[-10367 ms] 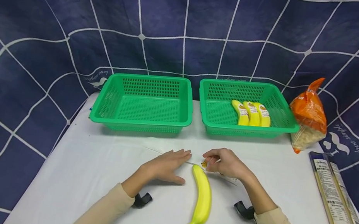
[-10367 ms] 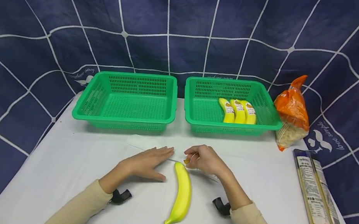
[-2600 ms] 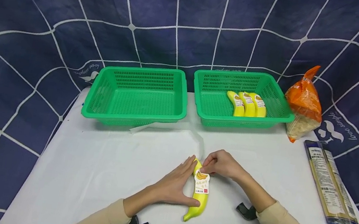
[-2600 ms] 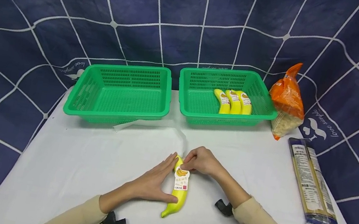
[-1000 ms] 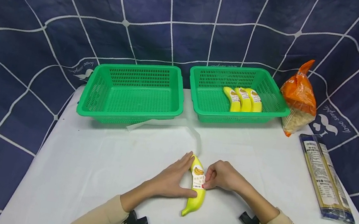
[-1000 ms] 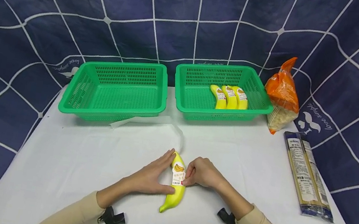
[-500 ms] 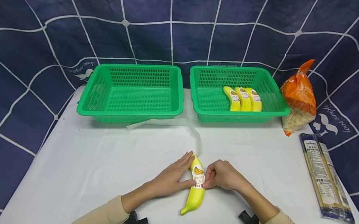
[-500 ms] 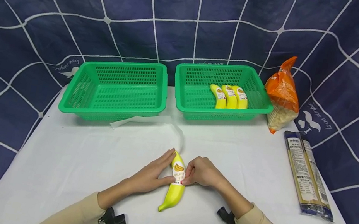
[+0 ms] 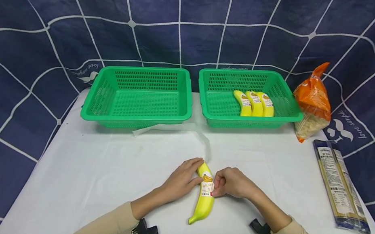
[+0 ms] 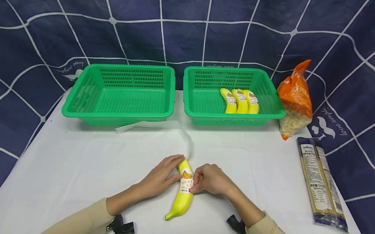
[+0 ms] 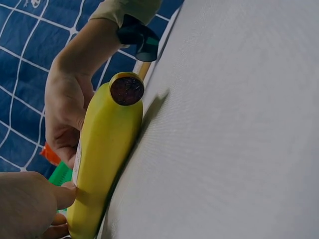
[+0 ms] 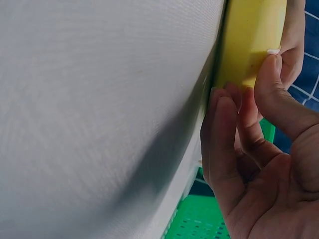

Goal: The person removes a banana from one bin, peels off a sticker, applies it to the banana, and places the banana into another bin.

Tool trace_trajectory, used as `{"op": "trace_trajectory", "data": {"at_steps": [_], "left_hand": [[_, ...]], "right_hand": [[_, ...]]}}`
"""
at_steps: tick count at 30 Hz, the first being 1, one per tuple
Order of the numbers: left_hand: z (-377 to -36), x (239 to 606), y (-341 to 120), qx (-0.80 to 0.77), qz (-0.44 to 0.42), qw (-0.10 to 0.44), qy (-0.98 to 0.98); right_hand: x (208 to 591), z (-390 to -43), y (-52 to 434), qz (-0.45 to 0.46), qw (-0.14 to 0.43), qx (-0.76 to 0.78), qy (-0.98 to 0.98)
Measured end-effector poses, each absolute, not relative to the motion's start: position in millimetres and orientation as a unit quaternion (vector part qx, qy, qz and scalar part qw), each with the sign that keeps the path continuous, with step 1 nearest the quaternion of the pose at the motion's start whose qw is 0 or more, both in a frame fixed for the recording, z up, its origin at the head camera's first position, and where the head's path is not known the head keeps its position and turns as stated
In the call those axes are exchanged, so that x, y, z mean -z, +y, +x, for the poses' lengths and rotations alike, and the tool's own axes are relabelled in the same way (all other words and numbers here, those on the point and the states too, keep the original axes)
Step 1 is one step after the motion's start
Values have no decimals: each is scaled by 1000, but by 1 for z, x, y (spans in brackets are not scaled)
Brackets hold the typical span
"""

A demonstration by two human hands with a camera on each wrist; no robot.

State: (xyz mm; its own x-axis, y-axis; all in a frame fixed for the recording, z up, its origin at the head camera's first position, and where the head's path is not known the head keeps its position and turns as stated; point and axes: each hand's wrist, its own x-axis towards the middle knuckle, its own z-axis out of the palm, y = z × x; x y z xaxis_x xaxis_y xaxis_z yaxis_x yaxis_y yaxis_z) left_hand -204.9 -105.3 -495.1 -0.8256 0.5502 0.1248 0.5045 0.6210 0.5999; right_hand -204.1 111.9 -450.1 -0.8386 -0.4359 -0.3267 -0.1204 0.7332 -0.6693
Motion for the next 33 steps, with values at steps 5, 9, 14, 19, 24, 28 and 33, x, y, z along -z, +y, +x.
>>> {"op": "trace_trajectory", "data": {"at_steps": [5,9,14,19,24,28,33], "left_hand": [[-208,496,-104,-324,298,20,898],[-211,497,-104,-320,301,9,898],[-212,498,-105,-331,297,19,895],[-215,497,-108,-331,295,39,895],[-218,496,-111,-332,294,60,895],[-219,495,-113,-340,295,72,890],[-222,495,-118,-350,287,76,888]], "right_hand": [[450,-204,112,-143,234,327,904],[450,-204,111,-130,220,333,908],[452,-204,111,-131,201,352,905],[453,-204,112,-147,209,382,888],[453,-206,113,-146,224,433,861],[455,-207,111,-141,224,444,856],[459,-208,106,-123,226,440,861]]}}
